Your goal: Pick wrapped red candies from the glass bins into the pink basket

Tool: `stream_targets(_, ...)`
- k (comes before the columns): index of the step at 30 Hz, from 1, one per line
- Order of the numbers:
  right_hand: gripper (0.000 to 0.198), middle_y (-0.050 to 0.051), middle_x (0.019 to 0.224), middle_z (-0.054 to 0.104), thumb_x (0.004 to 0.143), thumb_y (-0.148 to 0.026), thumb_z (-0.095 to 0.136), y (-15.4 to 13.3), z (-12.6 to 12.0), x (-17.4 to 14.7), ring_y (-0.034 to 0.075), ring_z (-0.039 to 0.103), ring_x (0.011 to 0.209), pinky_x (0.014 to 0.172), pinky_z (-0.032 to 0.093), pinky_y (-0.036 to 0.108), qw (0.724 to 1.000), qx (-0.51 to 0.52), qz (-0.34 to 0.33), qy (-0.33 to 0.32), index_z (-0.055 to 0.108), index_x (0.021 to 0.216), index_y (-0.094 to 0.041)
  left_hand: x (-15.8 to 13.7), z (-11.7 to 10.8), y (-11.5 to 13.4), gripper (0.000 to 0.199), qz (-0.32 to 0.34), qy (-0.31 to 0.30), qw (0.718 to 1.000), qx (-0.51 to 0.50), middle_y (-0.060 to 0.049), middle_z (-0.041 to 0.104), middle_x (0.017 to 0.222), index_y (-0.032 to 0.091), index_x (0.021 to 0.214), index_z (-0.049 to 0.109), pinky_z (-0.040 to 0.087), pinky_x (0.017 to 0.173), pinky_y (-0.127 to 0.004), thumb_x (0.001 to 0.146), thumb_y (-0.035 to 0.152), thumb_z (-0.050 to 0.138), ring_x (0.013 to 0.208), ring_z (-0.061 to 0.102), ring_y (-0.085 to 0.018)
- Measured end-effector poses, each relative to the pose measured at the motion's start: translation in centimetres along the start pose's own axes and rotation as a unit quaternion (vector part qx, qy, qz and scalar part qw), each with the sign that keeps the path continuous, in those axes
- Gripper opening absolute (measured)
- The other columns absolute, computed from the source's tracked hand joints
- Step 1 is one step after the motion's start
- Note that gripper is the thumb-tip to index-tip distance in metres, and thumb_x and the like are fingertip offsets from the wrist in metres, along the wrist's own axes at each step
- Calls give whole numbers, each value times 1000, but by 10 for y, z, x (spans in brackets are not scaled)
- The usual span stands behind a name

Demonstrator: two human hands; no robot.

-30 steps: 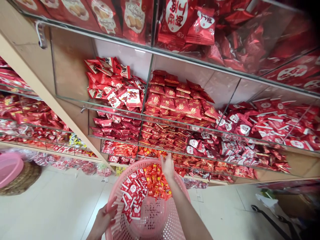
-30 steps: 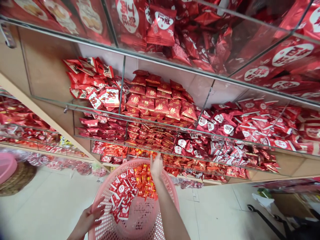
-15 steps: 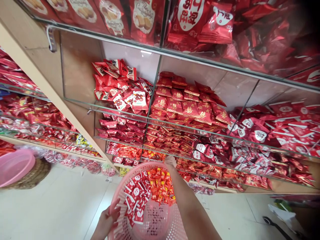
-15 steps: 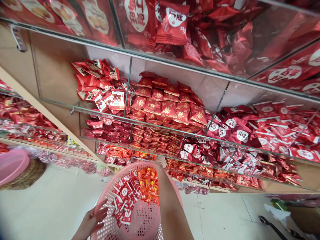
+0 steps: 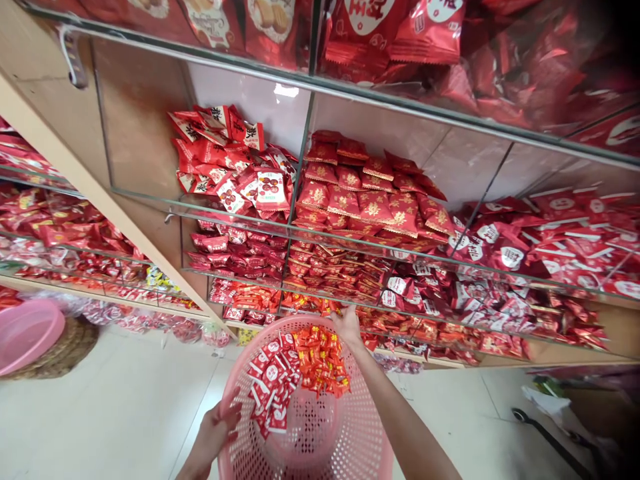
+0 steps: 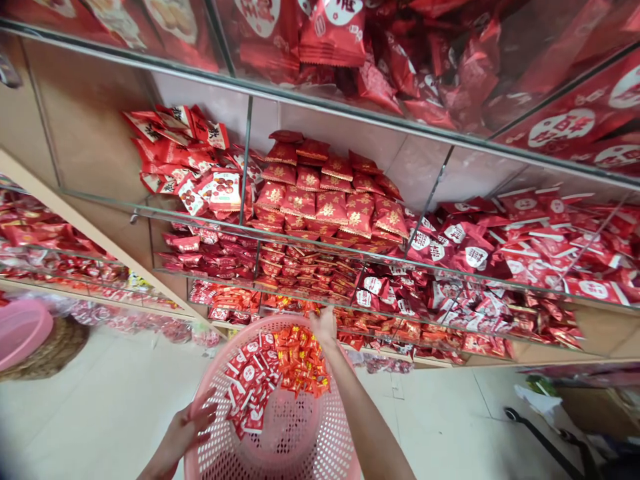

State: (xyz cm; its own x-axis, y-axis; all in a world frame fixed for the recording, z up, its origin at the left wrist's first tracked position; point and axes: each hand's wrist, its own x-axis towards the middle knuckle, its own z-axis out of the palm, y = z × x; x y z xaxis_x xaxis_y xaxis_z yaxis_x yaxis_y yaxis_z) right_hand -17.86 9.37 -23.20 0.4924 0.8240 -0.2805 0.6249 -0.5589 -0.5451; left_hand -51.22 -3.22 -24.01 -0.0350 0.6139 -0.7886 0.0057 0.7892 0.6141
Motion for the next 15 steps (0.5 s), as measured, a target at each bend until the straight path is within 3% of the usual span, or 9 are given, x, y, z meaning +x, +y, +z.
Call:
stream_targets(3,55,5,94,66,81,-36,53,31,-19,-25,17,64,75,69,51,28,990,104,-88,-34,37,128,-15,-2,1,2,66,14,-9,1000,10,-11,62,100,11,121,52,47,63,-27,60,29,68,77,55,-17)
stream_targets(6,47,9,105,64,76,-28,55,68,-34,-48,19,64,84,73,51,31,973,142,-147,-111,47,121,-16,-5,2,3,65,17,-12,1000,17,-11,62,100,11,119,52,47,63,-28,59,29,68,75,55,-17)
stream_targets(10,41,9,119,60,73,-8,49,99,-40,-75,21,57,109,91,45,32,964,-52,-193,-178,59,112,-18,-8,3,5,62,8,-8,1000,18,-14,60,105,11,111,54,47,63,-29,54,30,69,78,55,-19)
stream_targets(13,52,9,130,55,74,2,40,102,-32,-90,21,56,112,93,43,31,926,-242,-209,-201,59,117,-19,-8,3,5,63,12,-8,1000,19,-13,60,107,12,111,54,48,64,-29,54,32,70,82,55,-20)
stream_targets(15,57,8,134,52,75,5,36,99,-24,-95,22,53,117,94,42,31,902,-310,-217,-208,58,121,-20,-7,2,4,63,13,-9,1000,16,-14,60,107,11,111,54,48,64,-29,54,33,70,83,55,-20)
